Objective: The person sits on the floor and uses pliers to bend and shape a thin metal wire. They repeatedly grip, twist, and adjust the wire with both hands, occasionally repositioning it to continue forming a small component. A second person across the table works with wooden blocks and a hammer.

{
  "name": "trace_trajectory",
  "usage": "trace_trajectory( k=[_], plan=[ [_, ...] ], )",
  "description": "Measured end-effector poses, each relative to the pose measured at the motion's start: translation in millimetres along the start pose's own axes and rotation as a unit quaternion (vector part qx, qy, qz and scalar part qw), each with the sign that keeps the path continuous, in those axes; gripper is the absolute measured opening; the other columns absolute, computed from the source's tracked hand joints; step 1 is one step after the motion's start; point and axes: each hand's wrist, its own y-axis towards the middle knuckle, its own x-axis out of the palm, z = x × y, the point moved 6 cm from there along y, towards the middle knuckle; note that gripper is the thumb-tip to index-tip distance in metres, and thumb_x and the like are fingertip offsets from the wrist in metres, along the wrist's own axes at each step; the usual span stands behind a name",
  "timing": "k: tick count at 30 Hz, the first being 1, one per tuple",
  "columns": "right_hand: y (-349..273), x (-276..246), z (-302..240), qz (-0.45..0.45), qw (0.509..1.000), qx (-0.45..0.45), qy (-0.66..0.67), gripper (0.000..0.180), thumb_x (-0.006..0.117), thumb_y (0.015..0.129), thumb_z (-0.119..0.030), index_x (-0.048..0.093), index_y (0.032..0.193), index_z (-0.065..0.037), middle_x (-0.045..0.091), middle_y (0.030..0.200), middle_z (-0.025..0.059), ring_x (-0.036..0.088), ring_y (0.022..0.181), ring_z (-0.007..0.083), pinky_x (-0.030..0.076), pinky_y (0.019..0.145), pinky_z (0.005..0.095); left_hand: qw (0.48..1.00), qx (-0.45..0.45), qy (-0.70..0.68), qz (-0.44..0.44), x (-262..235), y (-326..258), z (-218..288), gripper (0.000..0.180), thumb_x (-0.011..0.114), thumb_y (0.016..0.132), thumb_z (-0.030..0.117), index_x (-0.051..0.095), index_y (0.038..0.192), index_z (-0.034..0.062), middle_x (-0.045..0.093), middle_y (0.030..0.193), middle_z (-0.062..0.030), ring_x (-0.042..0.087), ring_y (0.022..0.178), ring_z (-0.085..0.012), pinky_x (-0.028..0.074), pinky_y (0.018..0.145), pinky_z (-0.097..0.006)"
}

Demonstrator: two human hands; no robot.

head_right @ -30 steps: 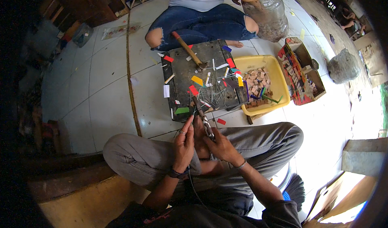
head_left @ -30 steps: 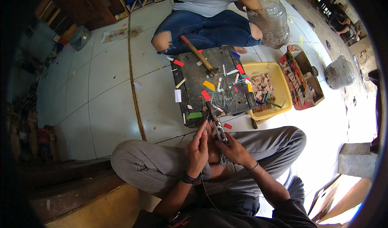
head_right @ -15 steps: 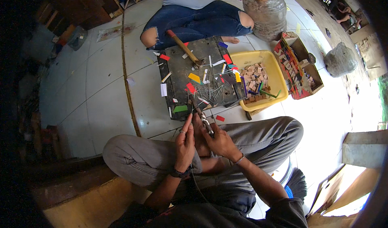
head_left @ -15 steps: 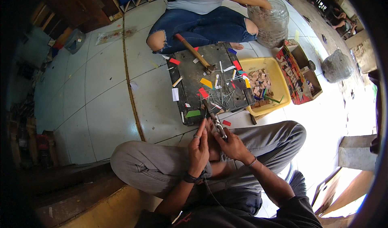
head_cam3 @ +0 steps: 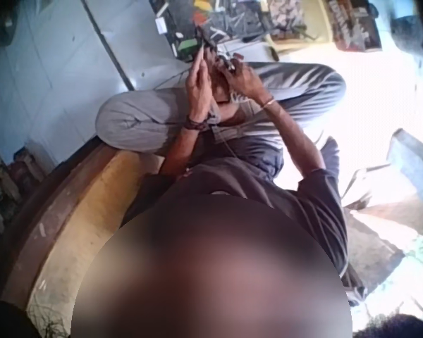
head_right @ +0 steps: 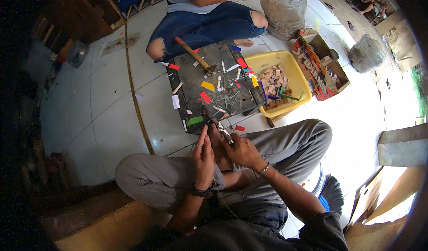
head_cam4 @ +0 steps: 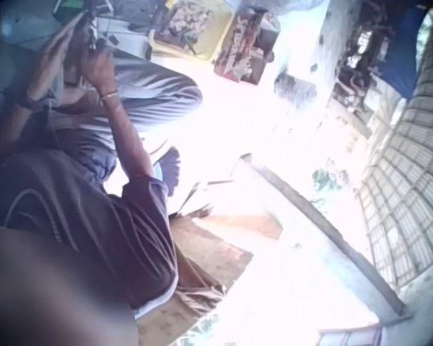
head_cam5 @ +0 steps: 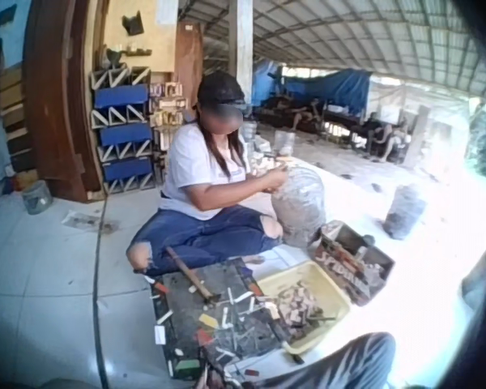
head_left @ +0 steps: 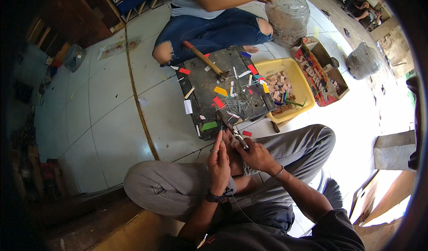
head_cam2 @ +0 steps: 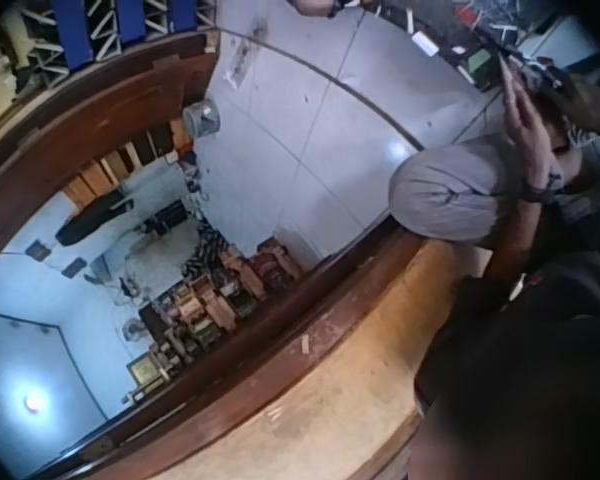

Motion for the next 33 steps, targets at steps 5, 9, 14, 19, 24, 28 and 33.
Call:
trace_trajectory(
  k=[5, 9, 14, 19, 24, 28, 33],
  plan=[
    [-0.1, -16.5, 20.0, 0.009, 0.994, 0.079, 0.076, 0.036, 0.062, 0.095, -0.028, 0.055, 0.119, -0.002, 0.067, 0.086, 0.0228, 0.066, 0.079, 0.0431, 0.05, 0.066, 0.0492, 0.997, -0.037, -0.061, 0.021, -1.5, -2.3, 0.4, 0.041, 0.049, 0.106, 0.029, 0.048, 0.145, 0.0156, 0.032, 0.067, 0.0102, 0.028, 0.055, -0.0004, 0.024, 0.047, -0.017],
    [-1.2, -37.6, 27.9, -0.006, 0.983, 0.052, 0.174, 0.039, 0.063, 0.096, -0.028, 0.052, 0.123, -0.002, 0.066, 0.089, 0.0236, 0.065, 0.085, 0.0429, 0.052, 0.074, 0.0445, 0.994, -0.048, -0.1, 0.012, -5.8, -4.3, 3.7, 0.039, 0.052, 0.105, 0.032, 0.05, 0.141, 0.0173, 0.036, 0.067, 0.0077, 0.031, 0.056, -0.0007, 0.025, 0.049, -0.016],
    [-4.4, -74.5, 46.3, 0.033, 0.962, 0.127, 0.239, 0.05, 0.061, 0.098, -0.031, 0.047, 0.135, 0.0, 0.067, 0.094, 0.0215, 0.065, 0.086, 0.0283, 0.05, 0.083, 0.0378, 0.987, -0.11, -0.114, 0.014, -2.8, -6.6, -2.4, 0.039, 0.052, 0.104, 0.024, 0.047, 0.14, 0.0106, 0.055, 0.076, 0.0027, 0.039, 0.058, -0.002, 0.029, 0.051, -0.017],
    [-24.2, -81.8, 52.9, 0.021, 0.933, 0.179, 0.313, 0.043, 0.054, 0.102, -0.026, 0.049, 0.138, -0.004, 0.066, 0.098, 0.0071, 0.058, 0.097, 0.0141, 0.045, 0.091, 0.0303, 0.963, -0.142, -0.204, -0.107, 11.1, -21.3, 12.8, 0.044, 0.05, 0.103, 0.015, 0.041, 0.145, 0.0079, 0.065, 0.107, -0.0066, 0.045, 0.067, -0.0037, 0.035, 0.057, -0.018],
    [-43.7, -76.3, 56.8, 0.05, 0.897, 0.178, 0.403, 0.04, 0.052, 0.103, -0.026, 0.052, 0.137, -0.004, 0.068, 0.103, 0.0061, 0.058, 0.102, 0.013, 0.041, 0.098, 0.032, 0.965, -0.099, -0.213, -0.118, 19.1, -35.4, 39.6, 0.051, 0.048, 0.105, 0.015, 0.03, 0.153, 0.0127, 0.065, 0.119, -0.0064, 0.044, 0.068, -0.0047, 0.037, 0.059, -0.018],
    [-59.3, -83.2, 78.9, 0.123, 0.879, 0.215, 0.407, 0.036, 0.051, 0.104, -0.027, 0.054, 0.133, -0.006, 0.07, 0.104, 0.0056, 0.059, 0.098, 0.0135, 0.045, 0.092, 0.0299, 0.966, -0.074, -0.226, -0.101, 15.0, -30.4, 54.0, 0.053, 0.047, 0.106, 0.02, 0.026, 0.155, 0.019, 0.065, 0.097, -0.0018, 0.04, 0.056, -0.0024, 0.032, 0.049, -0.017],
    [-71.2, -86.0, 84.6, 0.191, 0.868, 0.197, 0.415, 0.031, 0.06, 0.101, -0.024, 0.059, 0.125, -0.004, 0.07, 0.101, 0.0056, 0.06, 0.093, 0.0122, 0.049, 0.084, 0.0302, 0.986, -0.101, -0.111, -0.07, 22.7, -13.3, 46.0, 0.036, 0.05, 0.106, 0.023, 0.053, 0.14, 0.0147, 0.06, 0.082, -0.0009, 0.036, 0.048, -0.0006, 0.028, 0.041, -0.017]
  ],
)
